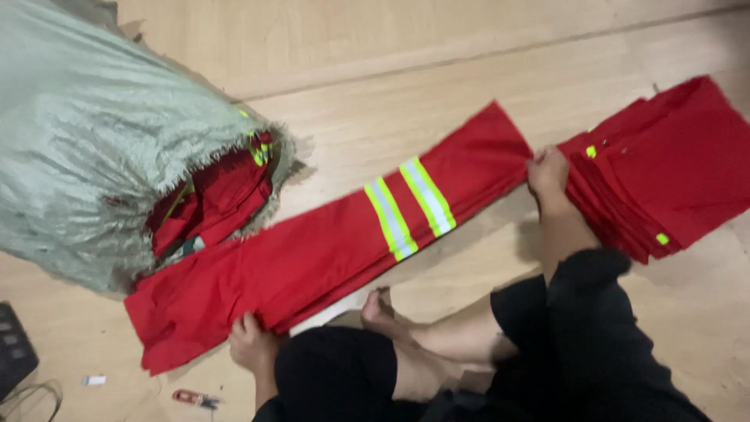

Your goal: Folding red work garments with reflective stripes and stacking them neatly on the floor.

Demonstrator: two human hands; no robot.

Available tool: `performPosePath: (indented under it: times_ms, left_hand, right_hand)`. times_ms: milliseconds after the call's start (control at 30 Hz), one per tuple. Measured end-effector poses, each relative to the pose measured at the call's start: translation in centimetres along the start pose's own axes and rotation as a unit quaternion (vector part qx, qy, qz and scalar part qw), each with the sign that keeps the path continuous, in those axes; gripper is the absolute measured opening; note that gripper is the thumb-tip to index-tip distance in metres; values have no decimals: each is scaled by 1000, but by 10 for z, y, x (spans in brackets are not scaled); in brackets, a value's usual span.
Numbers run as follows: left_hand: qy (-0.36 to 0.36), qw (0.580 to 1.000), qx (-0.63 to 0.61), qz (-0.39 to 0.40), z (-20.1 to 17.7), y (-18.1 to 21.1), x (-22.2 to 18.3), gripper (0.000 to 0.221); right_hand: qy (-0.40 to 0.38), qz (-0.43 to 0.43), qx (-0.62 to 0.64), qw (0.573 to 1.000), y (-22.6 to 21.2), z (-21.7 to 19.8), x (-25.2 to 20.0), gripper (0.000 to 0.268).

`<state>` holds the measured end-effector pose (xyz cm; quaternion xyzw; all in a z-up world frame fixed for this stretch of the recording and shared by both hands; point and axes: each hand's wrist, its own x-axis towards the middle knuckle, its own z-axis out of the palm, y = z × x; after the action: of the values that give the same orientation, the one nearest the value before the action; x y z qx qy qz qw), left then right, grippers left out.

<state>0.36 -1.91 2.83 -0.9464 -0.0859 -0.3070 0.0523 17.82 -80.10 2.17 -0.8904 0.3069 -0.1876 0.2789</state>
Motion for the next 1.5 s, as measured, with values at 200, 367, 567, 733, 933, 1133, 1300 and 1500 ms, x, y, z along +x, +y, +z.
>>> performPosePath:
  times_ms: [200,367,567,733,933,1133,1300,1500]
  left_hand:
    - [5,978,31,205,5,-32,-14,53]
    - [-33,937,-91,335,-5,-19,-34,35]
    - [-75,963,-97,241,14,-10,-20,11]
    - [-181,948,-61,254,33,-9,-33,21]
    - [-327,909,-70,247,-11,8,-22,29]
    - [-202,922,-269,194,-10,16,1,28]
    - [-202,958,-183,84,4,51,16,62]
    - [-549,835,-30,-9,-47,76,43,118]
  right_hand:
    - [-95,54,21,994,-26,-29,-54,20]
    - [-247,253,39,935,-82,-83,-86,12]
    - [-145,288,251,912,-36,-42,-57,4]
    - [-121,280,261,916,-24,-53,-61,13]
    - [-286,-7,-437,853,129,14,-38,38]
    - [-164,203,-196,945,-211,-111,-132,36]
    - [-186,99,-43,977,-240,59,-181,113]
    - [-434,-6,-91,896,-320,35,-348,85]
